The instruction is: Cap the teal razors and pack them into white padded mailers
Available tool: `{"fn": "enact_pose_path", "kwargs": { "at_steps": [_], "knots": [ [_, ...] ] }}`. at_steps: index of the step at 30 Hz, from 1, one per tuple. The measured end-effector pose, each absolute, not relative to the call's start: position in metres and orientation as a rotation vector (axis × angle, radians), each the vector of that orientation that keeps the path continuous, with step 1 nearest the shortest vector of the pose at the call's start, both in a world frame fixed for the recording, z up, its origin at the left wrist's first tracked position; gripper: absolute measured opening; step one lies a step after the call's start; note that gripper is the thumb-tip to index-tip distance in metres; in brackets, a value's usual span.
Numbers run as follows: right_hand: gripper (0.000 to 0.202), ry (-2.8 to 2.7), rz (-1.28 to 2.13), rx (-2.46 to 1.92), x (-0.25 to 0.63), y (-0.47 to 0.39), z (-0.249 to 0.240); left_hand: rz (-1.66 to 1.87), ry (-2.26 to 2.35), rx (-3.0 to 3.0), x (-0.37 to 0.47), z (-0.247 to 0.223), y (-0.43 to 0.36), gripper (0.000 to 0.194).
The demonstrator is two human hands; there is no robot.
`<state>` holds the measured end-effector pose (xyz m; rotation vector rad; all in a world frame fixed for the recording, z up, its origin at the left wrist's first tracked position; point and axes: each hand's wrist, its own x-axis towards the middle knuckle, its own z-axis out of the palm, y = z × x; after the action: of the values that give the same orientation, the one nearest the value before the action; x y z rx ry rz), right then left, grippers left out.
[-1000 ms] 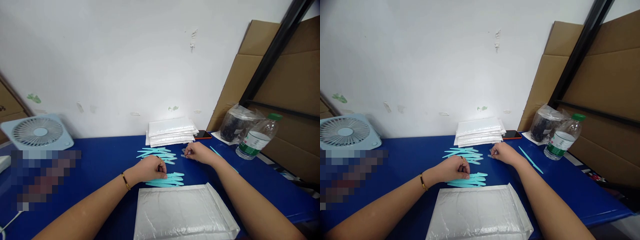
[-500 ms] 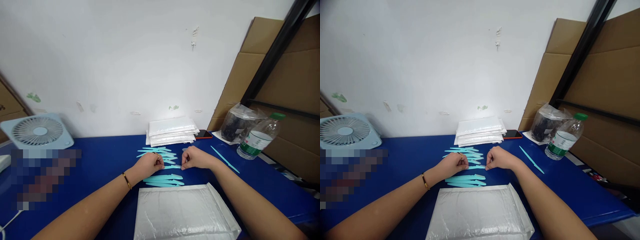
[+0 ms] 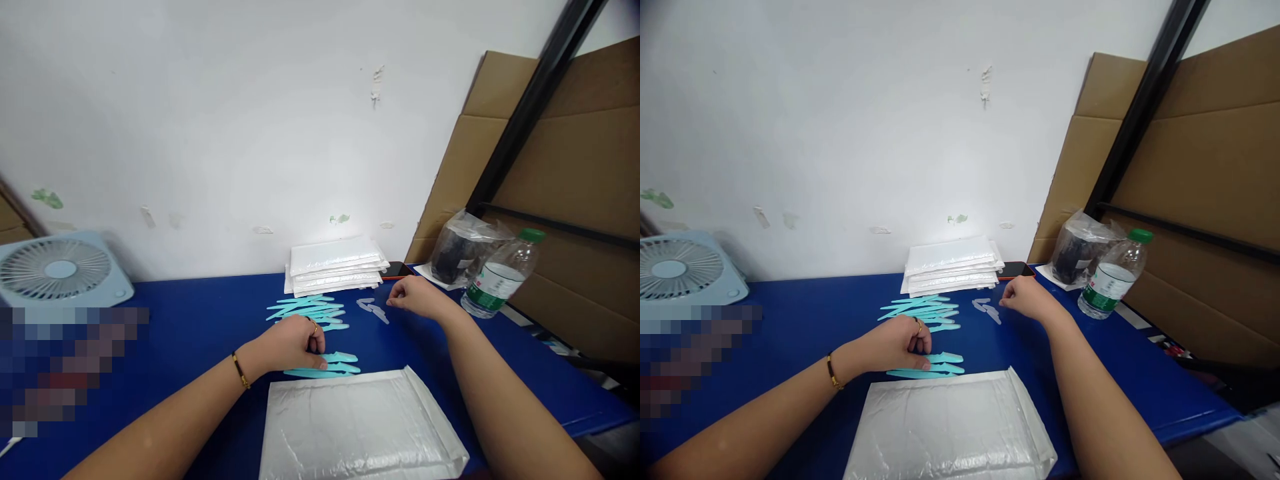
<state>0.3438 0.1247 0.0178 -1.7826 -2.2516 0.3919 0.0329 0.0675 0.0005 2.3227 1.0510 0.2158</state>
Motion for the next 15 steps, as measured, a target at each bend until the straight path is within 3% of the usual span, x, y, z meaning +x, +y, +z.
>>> {"fn": "enact_pose_path", "kwargs": {
  "at_steps": [8,15],
  "knots": [
    [0.007,-2.386,0.505,-1.769,0.324,0.123,0.0,0.228,1.098,2.275,0.036,-0.007,0.068,0.023],
    [0.018,-2.201,0.65,-1.538,0.323,0.126,-0.006,0.6,1.195,2.089,0.035,-0.006,0.076,0.026]
  ]
}}
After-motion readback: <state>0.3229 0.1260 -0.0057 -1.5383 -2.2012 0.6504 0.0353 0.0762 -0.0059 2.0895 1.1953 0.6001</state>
